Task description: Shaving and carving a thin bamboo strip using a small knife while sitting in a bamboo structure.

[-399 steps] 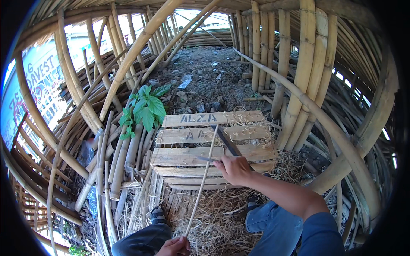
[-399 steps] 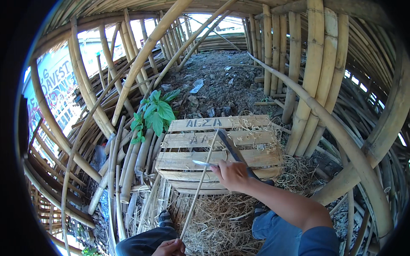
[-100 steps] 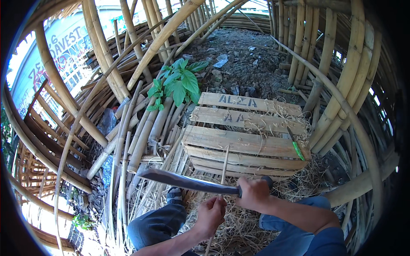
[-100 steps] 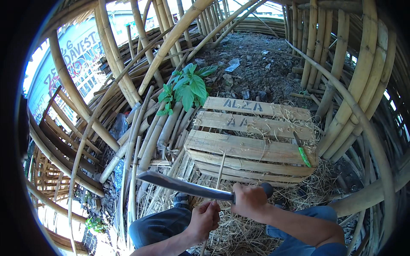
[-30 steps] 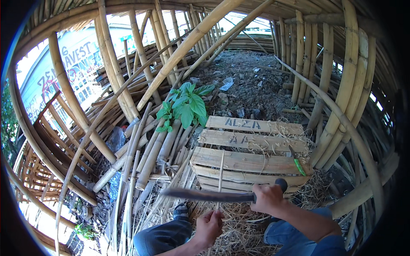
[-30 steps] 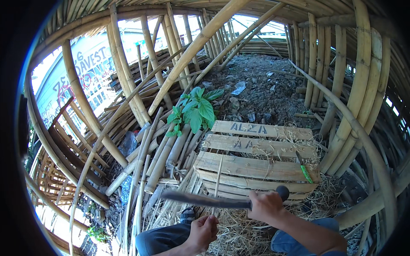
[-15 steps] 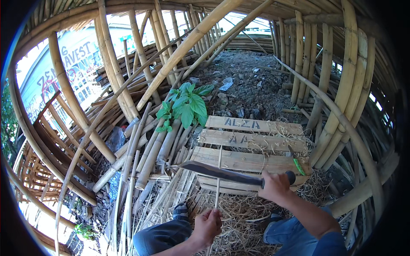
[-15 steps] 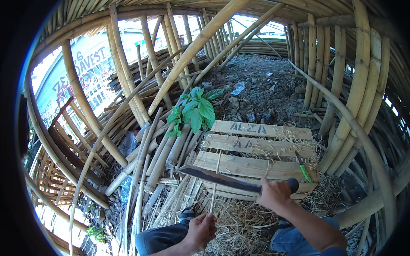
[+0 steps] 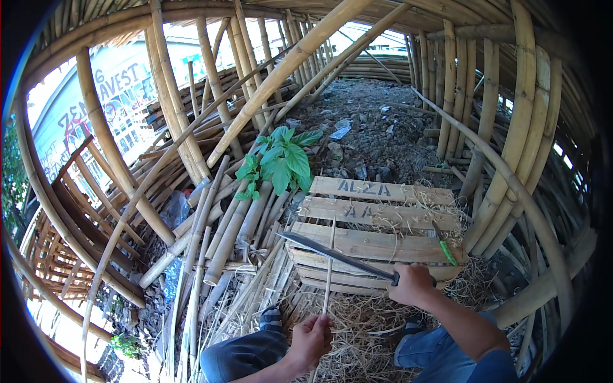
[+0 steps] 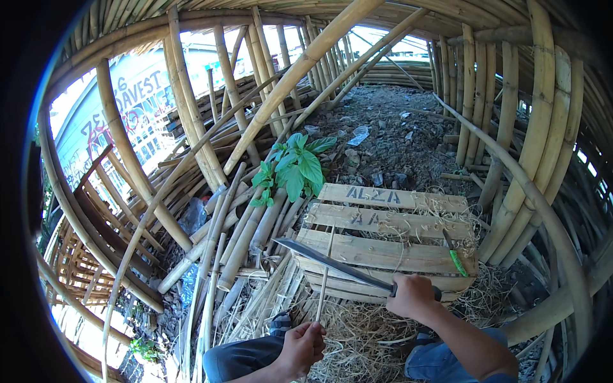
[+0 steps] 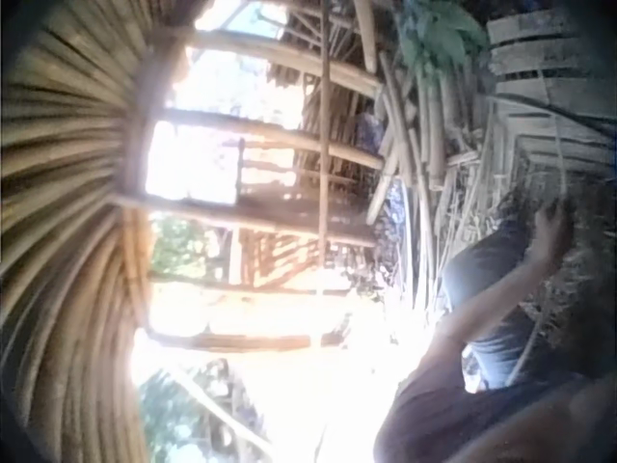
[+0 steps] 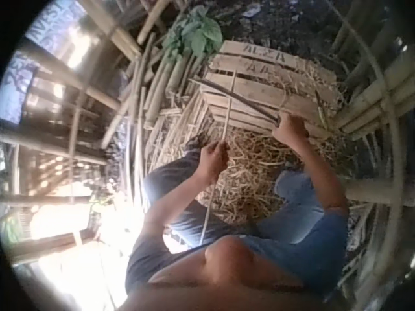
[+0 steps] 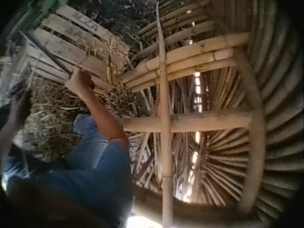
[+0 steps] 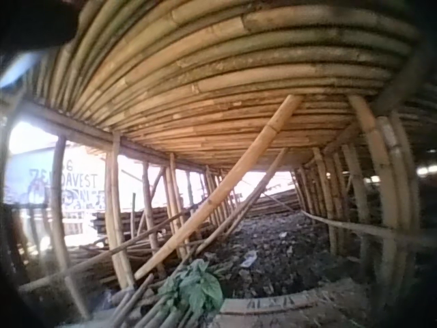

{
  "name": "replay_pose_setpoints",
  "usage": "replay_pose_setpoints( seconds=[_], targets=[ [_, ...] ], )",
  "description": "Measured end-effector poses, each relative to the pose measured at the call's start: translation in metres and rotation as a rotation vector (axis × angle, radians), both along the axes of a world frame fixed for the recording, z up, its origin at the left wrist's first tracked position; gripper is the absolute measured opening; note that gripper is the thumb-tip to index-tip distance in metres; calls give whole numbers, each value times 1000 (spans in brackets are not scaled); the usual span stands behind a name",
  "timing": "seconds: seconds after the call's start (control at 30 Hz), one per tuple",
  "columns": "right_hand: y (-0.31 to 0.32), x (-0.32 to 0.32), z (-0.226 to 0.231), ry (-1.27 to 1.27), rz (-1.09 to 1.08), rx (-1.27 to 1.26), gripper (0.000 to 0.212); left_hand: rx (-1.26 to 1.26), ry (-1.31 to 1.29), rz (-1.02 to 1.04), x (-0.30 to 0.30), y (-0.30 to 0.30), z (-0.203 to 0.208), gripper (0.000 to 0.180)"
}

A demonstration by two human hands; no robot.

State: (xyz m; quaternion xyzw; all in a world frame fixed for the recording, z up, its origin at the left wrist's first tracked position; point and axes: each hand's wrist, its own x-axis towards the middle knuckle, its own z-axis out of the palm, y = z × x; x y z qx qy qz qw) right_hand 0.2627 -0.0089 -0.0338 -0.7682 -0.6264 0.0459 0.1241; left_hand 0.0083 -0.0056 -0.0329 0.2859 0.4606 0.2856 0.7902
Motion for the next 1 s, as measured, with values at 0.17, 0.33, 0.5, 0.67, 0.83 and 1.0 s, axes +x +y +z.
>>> replay_pose_setpoints(
  seconds=[0.17, 0.33, 0.5, 0.67, 0.83, 1.0],
  targets=[
    [-10, -9, 2, -22, 108, 170, 23, 30, -22, -11, -3, -1, 2, 23],
    [-8, -5, 4, -128, 403, 326, 25, -28, 7, 6, -1, -5, 5, 23],
    [10, 11, 11, -129, -12, 161, 30, 19, 8, 37, 5, -13, 2, 23],
    [5, 8, -9, 223, 31, -6, 29, 48, -4, 22, 4, -7, -5, 23],
    [-9, -12, -6, 49, 150, 137, 26, 36, -27, 34, 4, -4, 0, 23],
    [6, 10, 14, -153, 203, 183, 26, 75, -5, 50, 2, -13, 3, 23]
  ],
)
